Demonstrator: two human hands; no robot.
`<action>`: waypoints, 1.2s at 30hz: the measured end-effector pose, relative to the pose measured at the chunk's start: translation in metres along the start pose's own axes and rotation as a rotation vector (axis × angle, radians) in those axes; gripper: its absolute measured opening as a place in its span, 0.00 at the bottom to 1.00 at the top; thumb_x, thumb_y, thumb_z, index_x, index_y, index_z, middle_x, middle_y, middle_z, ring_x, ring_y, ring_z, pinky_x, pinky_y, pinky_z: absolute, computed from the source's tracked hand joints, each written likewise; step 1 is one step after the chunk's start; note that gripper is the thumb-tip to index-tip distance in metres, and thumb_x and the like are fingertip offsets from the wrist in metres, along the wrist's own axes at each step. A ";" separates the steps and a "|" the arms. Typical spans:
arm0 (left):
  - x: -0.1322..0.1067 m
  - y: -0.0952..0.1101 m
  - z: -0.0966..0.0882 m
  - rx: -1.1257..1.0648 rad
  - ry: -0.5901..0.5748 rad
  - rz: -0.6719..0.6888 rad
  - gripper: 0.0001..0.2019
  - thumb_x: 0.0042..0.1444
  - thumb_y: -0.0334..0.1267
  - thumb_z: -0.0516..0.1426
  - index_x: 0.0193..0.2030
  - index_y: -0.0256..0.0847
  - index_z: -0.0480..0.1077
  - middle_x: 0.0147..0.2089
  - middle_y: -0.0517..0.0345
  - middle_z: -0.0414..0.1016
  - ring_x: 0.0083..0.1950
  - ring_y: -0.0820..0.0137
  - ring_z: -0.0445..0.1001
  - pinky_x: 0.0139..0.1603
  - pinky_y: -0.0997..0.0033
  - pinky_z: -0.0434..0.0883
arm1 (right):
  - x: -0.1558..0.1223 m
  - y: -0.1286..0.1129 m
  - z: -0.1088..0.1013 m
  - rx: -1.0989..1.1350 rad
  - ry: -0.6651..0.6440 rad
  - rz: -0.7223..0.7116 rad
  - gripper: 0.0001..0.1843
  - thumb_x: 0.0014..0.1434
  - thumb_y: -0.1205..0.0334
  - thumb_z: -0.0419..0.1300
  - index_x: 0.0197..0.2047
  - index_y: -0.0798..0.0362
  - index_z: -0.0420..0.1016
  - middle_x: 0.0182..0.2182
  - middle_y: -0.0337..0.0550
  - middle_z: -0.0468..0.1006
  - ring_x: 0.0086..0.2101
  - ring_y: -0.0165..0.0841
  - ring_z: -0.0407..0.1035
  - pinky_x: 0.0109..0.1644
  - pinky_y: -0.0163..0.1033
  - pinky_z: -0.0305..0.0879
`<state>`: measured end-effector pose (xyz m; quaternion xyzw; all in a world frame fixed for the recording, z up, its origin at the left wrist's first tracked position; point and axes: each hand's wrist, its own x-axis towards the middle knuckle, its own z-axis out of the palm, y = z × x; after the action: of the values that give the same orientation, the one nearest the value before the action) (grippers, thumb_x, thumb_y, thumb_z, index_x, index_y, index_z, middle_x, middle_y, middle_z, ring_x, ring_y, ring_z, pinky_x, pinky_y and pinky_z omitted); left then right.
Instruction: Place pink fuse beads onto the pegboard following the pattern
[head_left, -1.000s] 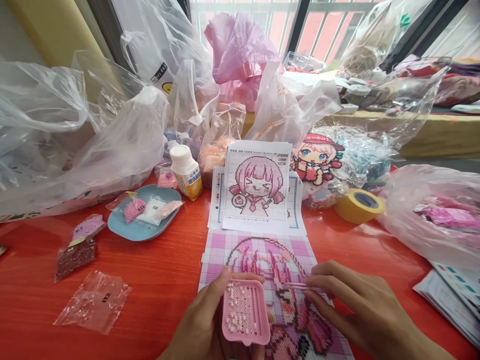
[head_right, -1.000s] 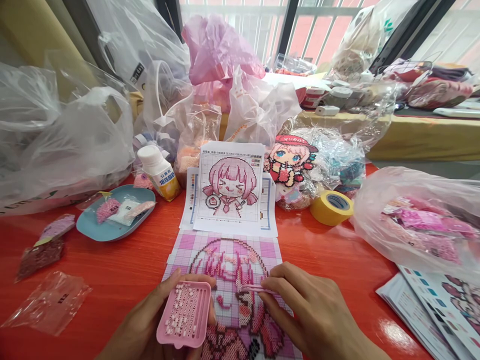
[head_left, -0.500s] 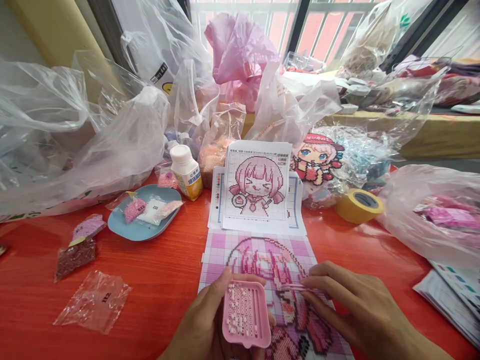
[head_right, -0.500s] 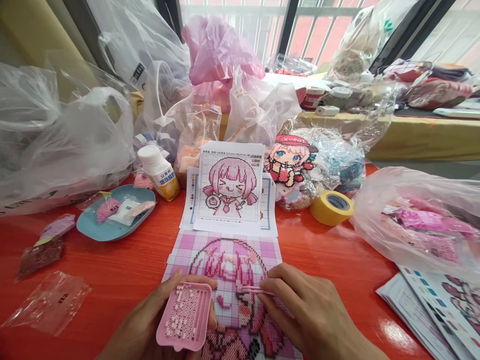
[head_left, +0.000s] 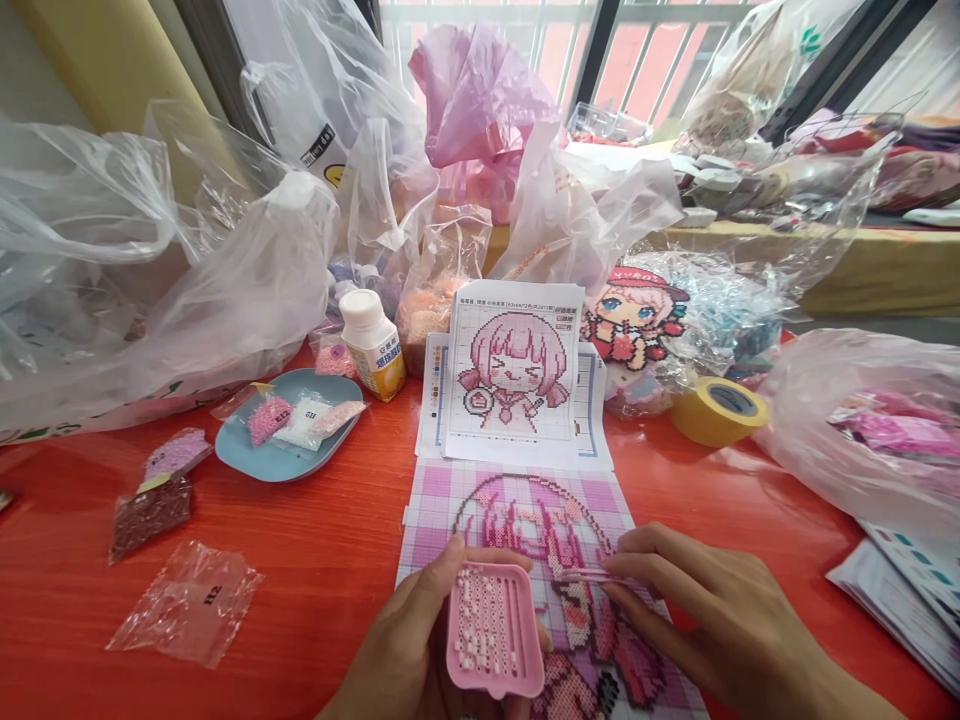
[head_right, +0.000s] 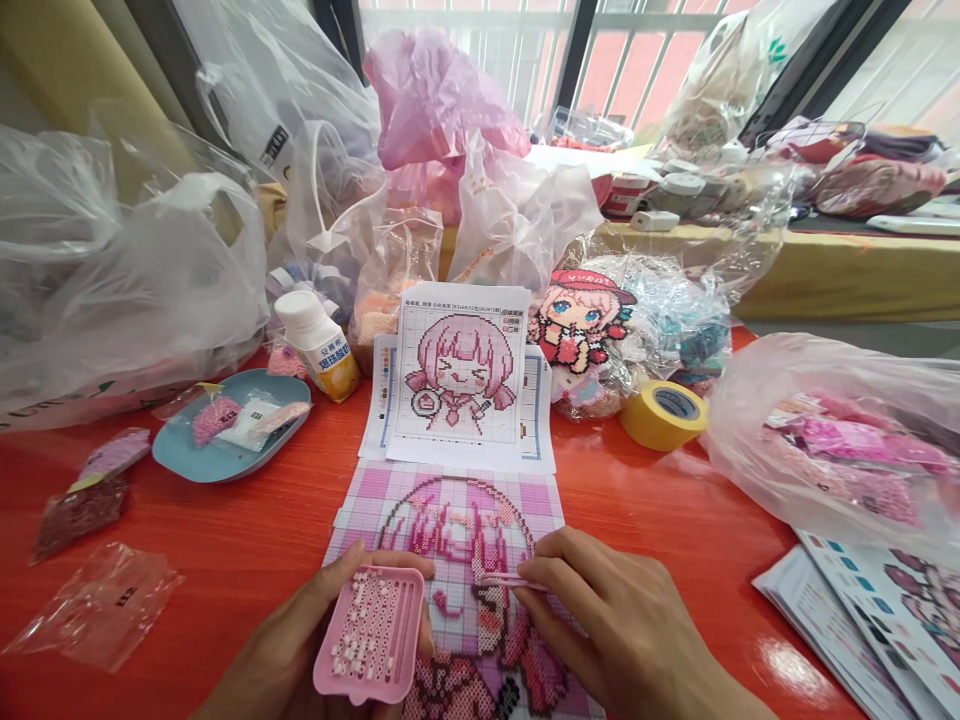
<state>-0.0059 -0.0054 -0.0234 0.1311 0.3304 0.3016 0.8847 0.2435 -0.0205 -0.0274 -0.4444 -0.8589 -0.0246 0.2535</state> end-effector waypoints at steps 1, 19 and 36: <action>0.000 0.000 0.000 -0.008 -0.014 0.011 0.27 0.53 0.56 0.58 0.51 0.37 0.68 0.29 0.45 0.82 0.15 0.66 0.75 0.10 0.78 0.62 | 0.000 0.000 0.000 -0.002 -0.002 0.002 0.05 0.65 0.63 0.52 0.40 0.52 0.69 0.32 0.40 0.74 0.28 0.27 0.70 0.26 0.31 0.63; -0.017 0.019 0.023 0.070 0.002 -0.024 0.19 0.66 0.48 0.46 0.52 0.37 0.68 0.30 0.54 0.78 0.26 0.72 0.78 0.27 0.77 0.71 | 0.000 0.000 0.000 -0.017 0.007 0.002 0.06 0.64 0.63 0.53 0.41 0.52 0.70 0.32 0.40 0.74 0.27 0.26 0.70 0.26 0.30 0.63; -0.016 0.011 0.023 0.030 -0.174 -0.025 0.20 0.64 0.44 0.51 0.59 0.39 0.66 0.48 0.45 0.79 0.40 0.67 0.80 0.40 0.72 0.72 | 0.021 -0.026 -0.022 0.060 0.125 -0.098 0.08 0.67 0.65 0.48 0.40 0.51 0.68 0.28 0.38 0.77 0.28 0.23 0.74 0.32 0.25 0.69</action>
<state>-0.0052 -0.0076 0.0063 0.1659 0.2586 0.2730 0.9117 0.2229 -0.0262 0.0058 -0.3917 -0.8624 -0.0390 0.3184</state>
